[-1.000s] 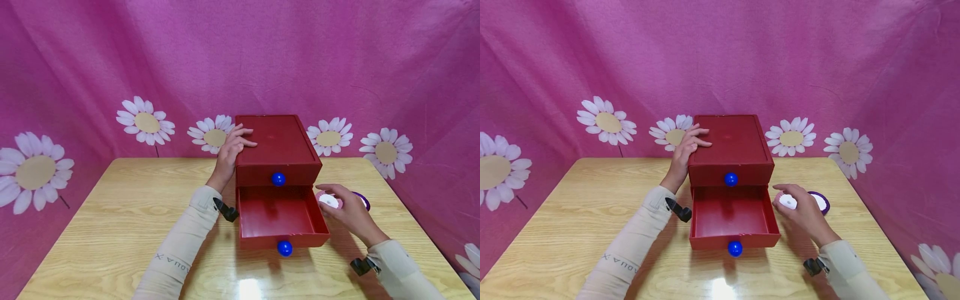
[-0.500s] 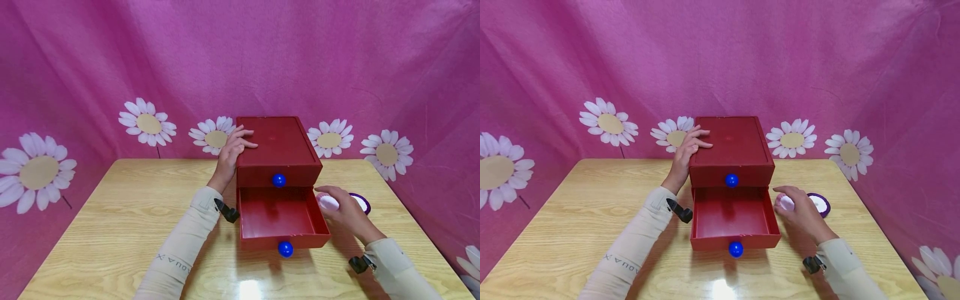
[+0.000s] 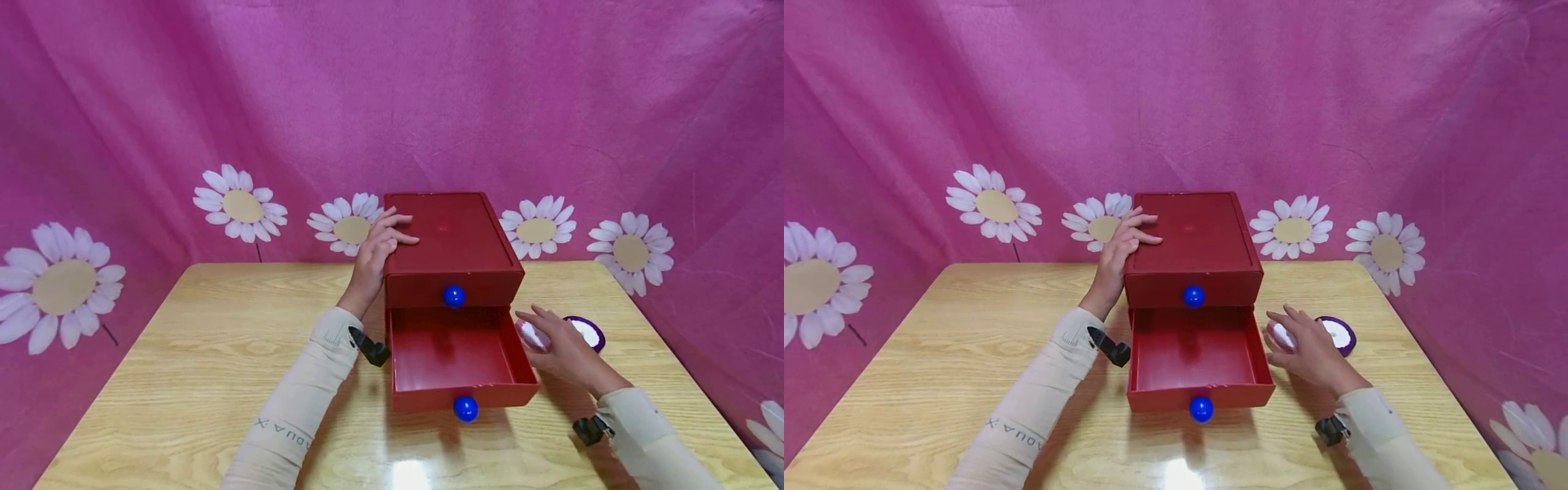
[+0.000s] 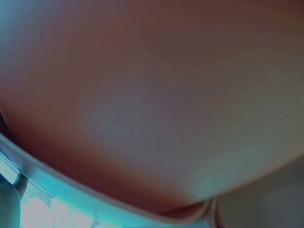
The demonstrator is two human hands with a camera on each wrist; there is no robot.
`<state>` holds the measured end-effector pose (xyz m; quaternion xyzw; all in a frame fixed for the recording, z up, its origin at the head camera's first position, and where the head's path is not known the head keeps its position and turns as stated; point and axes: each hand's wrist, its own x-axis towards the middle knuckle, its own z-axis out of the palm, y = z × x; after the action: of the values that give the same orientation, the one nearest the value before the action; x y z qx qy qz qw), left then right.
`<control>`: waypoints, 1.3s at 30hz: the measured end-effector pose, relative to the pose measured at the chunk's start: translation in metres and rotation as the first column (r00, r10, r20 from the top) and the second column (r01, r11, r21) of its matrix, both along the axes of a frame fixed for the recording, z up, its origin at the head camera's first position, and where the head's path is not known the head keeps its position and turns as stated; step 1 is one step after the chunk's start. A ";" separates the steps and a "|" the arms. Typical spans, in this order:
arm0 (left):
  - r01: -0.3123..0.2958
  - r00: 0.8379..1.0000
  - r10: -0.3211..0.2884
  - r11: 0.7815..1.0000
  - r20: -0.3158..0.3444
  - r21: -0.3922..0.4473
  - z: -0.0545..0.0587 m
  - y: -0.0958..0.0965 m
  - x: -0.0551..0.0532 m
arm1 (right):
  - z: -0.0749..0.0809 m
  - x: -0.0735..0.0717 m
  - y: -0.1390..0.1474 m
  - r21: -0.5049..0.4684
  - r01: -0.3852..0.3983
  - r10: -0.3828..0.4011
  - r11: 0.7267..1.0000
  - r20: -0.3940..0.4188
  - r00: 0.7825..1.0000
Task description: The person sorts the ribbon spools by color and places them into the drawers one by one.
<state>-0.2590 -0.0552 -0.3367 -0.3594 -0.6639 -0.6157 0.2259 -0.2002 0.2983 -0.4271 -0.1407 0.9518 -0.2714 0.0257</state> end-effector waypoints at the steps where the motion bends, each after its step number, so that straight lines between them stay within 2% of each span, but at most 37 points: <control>1: 0.001 1.000 -0.001 1.000 0.002 0.001 0.000 0.000 0.000 | -0.001 -0.001 0.003 0.014 0.002 -0.002 1.000 -0.013 1.000; 4: 0.001 1.000 -0.001 1.000 0.002 0.000 0.000 -0.001 0.001 | -0.003 -0.005 0.014 0.043 0.041 -0.040 0.998 -0.021 0.999; 9: -0.006 1.000 0.006 1.000 0.003 -0.003 0.001 -0.001 0.000 | -0.007 -0.011 0.031 0.096 0.071 -0.074 0.993 0.024 0.997; 14: -0.004 1.000 0.004 1.000 -0.002 -0.009 0.002 -0.002 0.001 | -0.007 -0.012 0.043 0.110 0.068 -0.073 0.992 0.043 0.996; 18: -0.010 1.000 0.010 1.000 -0.012 -0.006 0.003 -0.003 0.002 | -0.007 -0.016 0.048 0.113 0.097 -0.104 0.989 0.053 0.993; 23: -0.011 1.000 0.011 1.000 -0.028 -0.001 0.004 -0.003 0.002 | -0.006 -0.019 0.053 0.123 0.138 -0.152 0.983 0.105 0.983; 26: -0.006 0.999 0.007 1.000 -0.034 0.004 0.004 -0.003 0.001 | -0.006 -0.020 0.051 0.149 0.138 -0.151 0.979 0.079 0.985; 30: -0.005 1.000 0.006 1.000 -0.029 0.004 0.004 -0.002 0.000 | -0.006 -0.022 0.036 0.170 0.104 -0.109 0.980 0.023 0.994; 34: -0.003 1.000 0.003 1.000 -0.008 -0.002 0.001 -0.002 0.000 | -0.009 -0.025 0.017 0.161 0.071 -0.073 0.984 0.007 0.997; 39: 0.002 1.000 -0.002 1.000 0.001 -0.006 -0.001 -0.001 0.000 | -0.010 -0.027 0.004 0.148 0.071 -0.069 0.986 -0.022 0.997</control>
<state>-0.2593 -0.0558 -0.3376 -0.3604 -0.6654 -0.6143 0.2238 -0.2271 0.3022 -0.4369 -0.1071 0.9740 -0.1990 0.0184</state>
